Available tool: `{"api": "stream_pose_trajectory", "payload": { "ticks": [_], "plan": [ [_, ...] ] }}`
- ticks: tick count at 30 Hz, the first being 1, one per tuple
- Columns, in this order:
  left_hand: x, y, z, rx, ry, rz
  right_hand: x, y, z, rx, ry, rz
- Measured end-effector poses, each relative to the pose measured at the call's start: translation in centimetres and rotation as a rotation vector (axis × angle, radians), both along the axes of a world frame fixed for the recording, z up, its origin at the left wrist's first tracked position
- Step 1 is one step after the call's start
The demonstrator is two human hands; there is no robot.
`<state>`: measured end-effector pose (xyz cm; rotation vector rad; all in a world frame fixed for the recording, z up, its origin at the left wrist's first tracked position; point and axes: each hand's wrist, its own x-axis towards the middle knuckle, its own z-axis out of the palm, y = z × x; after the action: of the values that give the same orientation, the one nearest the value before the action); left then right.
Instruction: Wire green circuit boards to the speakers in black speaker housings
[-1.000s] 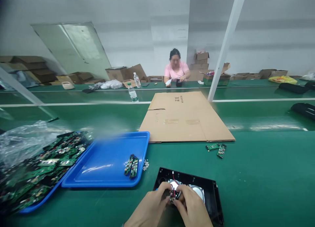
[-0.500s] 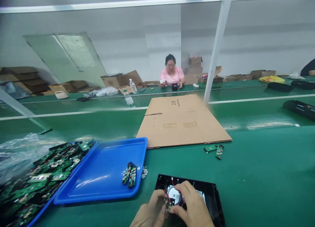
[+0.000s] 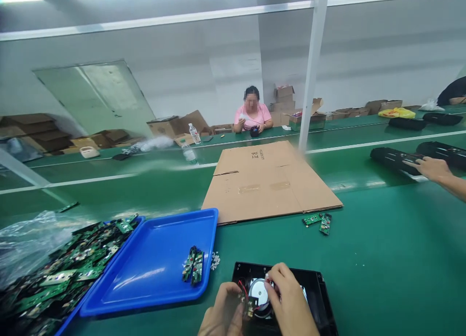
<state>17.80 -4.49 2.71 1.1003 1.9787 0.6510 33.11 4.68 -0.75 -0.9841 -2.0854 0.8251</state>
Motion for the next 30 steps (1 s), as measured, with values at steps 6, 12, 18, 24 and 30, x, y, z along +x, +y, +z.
{"api": "stream_pose_trajectory", "payload": {
  "ticks": [6,12,18,24,30],
  "plan": [
    [1.7,1.6,0.0,0.007,-0.056,0.071,3.7,-0.5,-0.9,-0.109,0.139,-0.027],
    [2.9,2.4,0.5,-0.003,-0.047,0.097,2.1,-1.4,0.1,0.363,-0.004,-0.016],
    [2.9,2.1,-0.2,0.07,0.053,0.124,2.1,-0.9,2.0,0.586,-0.123,0.115],
    [2.8,2.2,-0.7,0.085,0.055,0.109,3.1,-0.4,2.5,0.053,0.049,0.339],
    [2.2,2.0,-0.8,0.088,-0.024,0.064,2.1,-0.5,1.5,-0.11,0.008,0.255]
  ]
}}
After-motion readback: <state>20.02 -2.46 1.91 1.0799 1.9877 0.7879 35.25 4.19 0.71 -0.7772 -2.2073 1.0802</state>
